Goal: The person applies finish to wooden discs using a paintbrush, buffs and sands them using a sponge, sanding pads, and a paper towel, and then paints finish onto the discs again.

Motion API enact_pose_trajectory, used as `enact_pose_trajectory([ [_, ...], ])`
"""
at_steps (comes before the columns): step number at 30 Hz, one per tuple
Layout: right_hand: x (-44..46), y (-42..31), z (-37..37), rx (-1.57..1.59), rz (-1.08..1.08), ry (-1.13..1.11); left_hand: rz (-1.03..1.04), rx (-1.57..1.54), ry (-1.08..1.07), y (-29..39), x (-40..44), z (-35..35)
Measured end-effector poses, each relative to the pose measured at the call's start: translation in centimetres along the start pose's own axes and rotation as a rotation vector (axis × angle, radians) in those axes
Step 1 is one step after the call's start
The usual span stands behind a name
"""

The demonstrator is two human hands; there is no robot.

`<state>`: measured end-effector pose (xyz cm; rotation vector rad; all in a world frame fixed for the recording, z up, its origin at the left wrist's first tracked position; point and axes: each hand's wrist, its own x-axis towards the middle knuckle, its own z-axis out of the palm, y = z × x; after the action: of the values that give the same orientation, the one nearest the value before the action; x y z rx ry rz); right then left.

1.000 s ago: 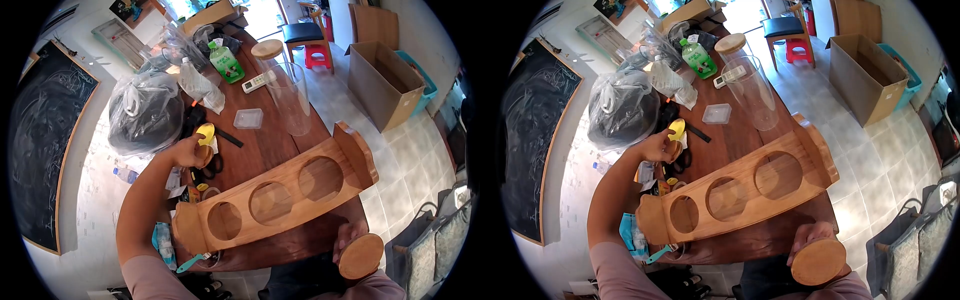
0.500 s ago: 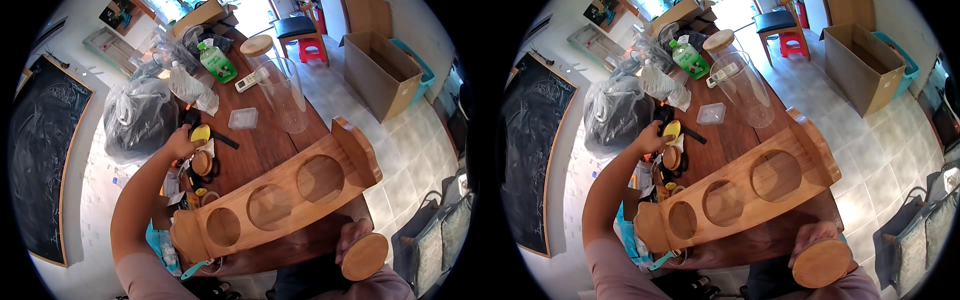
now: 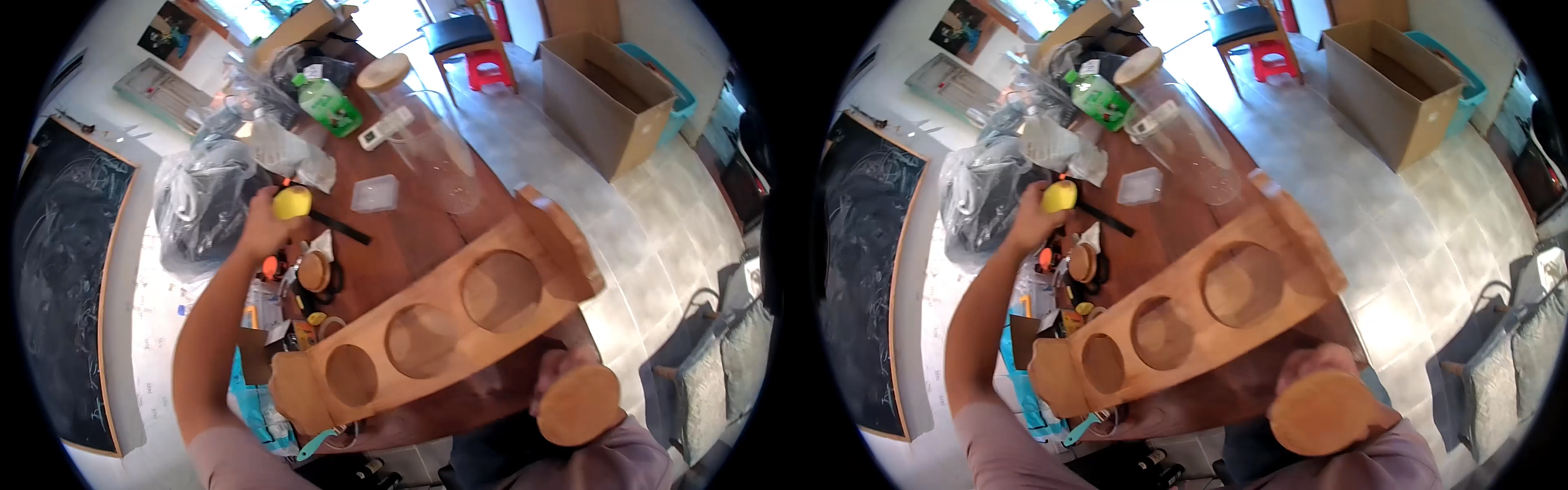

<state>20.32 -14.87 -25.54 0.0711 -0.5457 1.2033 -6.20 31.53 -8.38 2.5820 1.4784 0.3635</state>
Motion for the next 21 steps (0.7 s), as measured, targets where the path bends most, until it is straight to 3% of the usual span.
enact_pose_trajectory([
  [1, 0.0, 0.4, -0.3, -0.097, -0.013, 0.016, 0.115, 0.091, 0.004, 0.4, -0.8, -1.9],
  [2, -0.1, 0.8, -0.7, -0.192, -0.023, 0.034, 0.009, -0.022, -0.089, 5.9, -3.6, -4.8],
  [4, -0.7, 0.2, 0.7, -0.435, 0.075, 0.2, 0.177, -0.188, -0.016, 9.3, -8.6, -7.9],
  [7, -0.1, -0.9, 0.0, -0.306, 0.304, 0.17, 0.257, -0.497, 0.073, 17.2, -19.6, -9.8],
  [12, -0.5, 0.8, 3.0, -0.123, 0.272, -0.059, 0.336, -0.755, 0.272, 20.9, -34.8, -5.0],
  [13, -1.2, 1.1, 3.5, -0.107, 0.279, -0.088, 0.173, -0.879, 0.389, 22.2, -36.8, -3.6],
  [17, -3.9, 2.5, 5.2, -0.069, 0.332, -0.081, 0.208, -0.698, 0.752, 24.6, -42.4, -0.9],
  [20, -6.1, 3.9, 6.0, -0.062, 0.351, -0.092, 0.268, -0.453, 0.455, 26.5, -44.6, -2.7],
  [21, -6.7, 4.7, 6.2, -0.058, 0.345, -0.104, 0.404, -0.319, 0.421, 26.6, -44.5, -2.6],
])
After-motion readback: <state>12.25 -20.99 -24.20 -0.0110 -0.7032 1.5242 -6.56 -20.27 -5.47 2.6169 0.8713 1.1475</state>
